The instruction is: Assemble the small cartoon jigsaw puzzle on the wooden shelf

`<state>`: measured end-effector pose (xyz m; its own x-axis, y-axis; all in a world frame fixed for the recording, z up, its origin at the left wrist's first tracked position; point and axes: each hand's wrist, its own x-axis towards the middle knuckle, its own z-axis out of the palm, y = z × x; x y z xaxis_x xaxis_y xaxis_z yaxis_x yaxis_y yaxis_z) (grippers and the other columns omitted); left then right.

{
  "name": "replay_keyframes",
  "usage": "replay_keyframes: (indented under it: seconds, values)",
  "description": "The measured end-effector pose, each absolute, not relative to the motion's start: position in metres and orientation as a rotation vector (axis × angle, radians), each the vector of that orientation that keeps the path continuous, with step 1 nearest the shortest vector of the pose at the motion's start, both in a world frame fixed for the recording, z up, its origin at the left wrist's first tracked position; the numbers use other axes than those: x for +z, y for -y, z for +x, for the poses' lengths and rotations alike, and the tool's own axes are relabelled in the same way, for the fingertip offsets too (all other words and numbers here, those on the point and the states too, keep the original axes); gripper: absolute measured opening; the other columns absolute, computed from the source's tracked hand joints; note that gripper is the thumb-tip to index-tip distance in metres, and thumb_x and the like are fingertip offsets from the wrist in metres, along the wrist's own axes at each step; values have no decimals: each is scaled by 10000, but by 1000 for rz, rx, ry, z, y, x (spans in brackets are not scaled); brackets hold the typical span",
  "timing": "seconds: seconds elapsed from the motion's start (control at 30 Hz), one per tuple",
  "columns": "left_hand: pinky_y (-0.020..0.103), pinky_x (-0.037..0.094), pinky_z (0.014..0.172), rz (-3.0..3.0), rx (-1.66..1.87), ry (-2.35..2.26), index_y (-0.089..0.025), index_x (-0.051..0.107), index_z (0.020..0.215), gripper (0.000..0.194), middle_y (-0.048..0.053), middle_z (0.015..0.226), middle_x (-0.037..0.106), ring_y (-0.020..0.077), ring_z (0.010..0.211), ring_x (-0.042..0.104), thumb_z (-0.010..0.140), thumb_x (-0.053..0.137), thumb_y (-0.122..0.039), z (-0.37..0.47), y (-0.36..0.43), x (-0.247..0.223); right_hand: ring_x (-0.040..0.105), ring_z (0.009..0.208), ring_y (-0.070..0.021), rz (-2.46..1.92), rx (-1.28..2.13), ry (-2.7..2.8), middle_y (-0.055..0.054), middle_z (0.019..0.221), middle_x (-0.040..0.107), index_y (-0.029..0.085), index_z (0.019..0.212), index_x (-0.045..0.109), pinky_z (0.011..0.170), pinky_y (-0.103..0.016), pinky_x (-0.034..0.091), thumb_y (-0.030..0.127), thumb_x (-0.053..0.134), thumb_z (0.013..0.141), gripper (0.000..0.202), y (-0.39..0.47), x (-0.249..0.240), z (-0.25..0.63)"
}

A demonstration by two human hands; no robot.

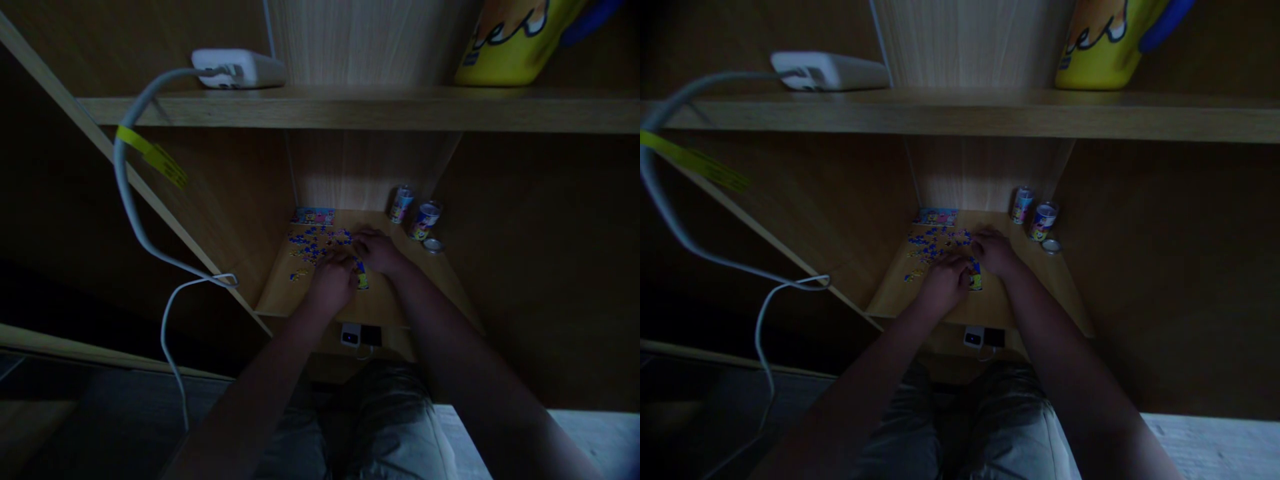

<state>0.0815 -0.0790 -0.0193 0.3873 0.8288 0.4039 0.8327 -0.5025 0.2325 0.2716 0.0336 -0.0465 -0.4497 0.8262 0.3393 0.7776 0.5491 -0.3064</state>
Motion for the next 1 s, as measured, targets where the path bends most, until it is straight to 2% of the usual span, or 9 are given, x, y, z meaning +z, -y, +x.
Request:
replay_keyframes:
  seconds: [0.13,0.3,0.37,0.47,0.57,0.7,0.8,1.0]
  values:
    - [445,580,1114,-2495,-704,1669,-164,806,1076,176,144,1182,801,309,1185,725,1021,640,-151,71,62,-1,682,1329,-293,-1255,168,2347,-109,1410,782,239,1315,826,1195,-449,505,284,535,1109,360,-34,-45,270]
    - [455,602,1041,-2376,-657,1868,-162,820,1130,253,150,1166,827,301,1055,765,1074,573,-154,50,58,15,692,1293,-302,-1243,193,2295,-124,1361,798,215,1281,829,1204,-475,495,281,523,1114,355,-38,-46,275]
    - [446,600,1045,-2405,-701,1836,-185,818,1140,226,128,1190,830,292,1071,763,1059,610,-147,46,70,11,698,1265,-298,-1241,198,2282,-127,1337,798,211,1259,829,1186,-473,505,267,519,1111,348,-41,-46,278]
    - [459,586,1088,-2518,-714,1712,-191,804,1051,154,115,1187,817,297,1132,745,1041,655,-154,48,98,-2,698,1247,-287,-1211,208,2275,-128,1313,793,210,1266,824,1168,-459,512,209,536,1084,340,-44,-48,279]
    - [462,593,1070,-2578,-780,1645,-199,791,1049,163,103,1163,802,288,1128,728,1028,648,-126,55,123,-16,694,1240,-272,-1155,225,2267,-112,1301,786,241,1291,832,1164,-447,512,155,573,1047,365,-44,-51,276]
    - [495,578,1110,-2600,-876,1569,-206,785,1109,183,108,1243,784,290,1161,711,1027,642,-127,61,136,-27,688,1218,-261,-1048,248,2286,-90,1262,781,306,1311,851,1128,-442,525,144,638,1033,386,-40,-56,269]
    - [511,583,1078,-2619,-863,1526,-200,776,1120,166,111,1216,786,303,1133,705,1026,650,-145,64,136,-31,680,1233,-266,-1029,224,2294,-75,1276,777,344,1313,858,1133,-453,517,124,704,1001,412,-38,-59,265]
    - [525,579,1056,-2604,-855,1530,-197,768,1127,147,122,1138,778,320,1120,692,1041,650,-189,64,137,-31,689,1195,-271,-1028,209,2273,-82,1235,778,337,1257,876,1109,-460,537,167,701,1022,339,-37,-60,267]
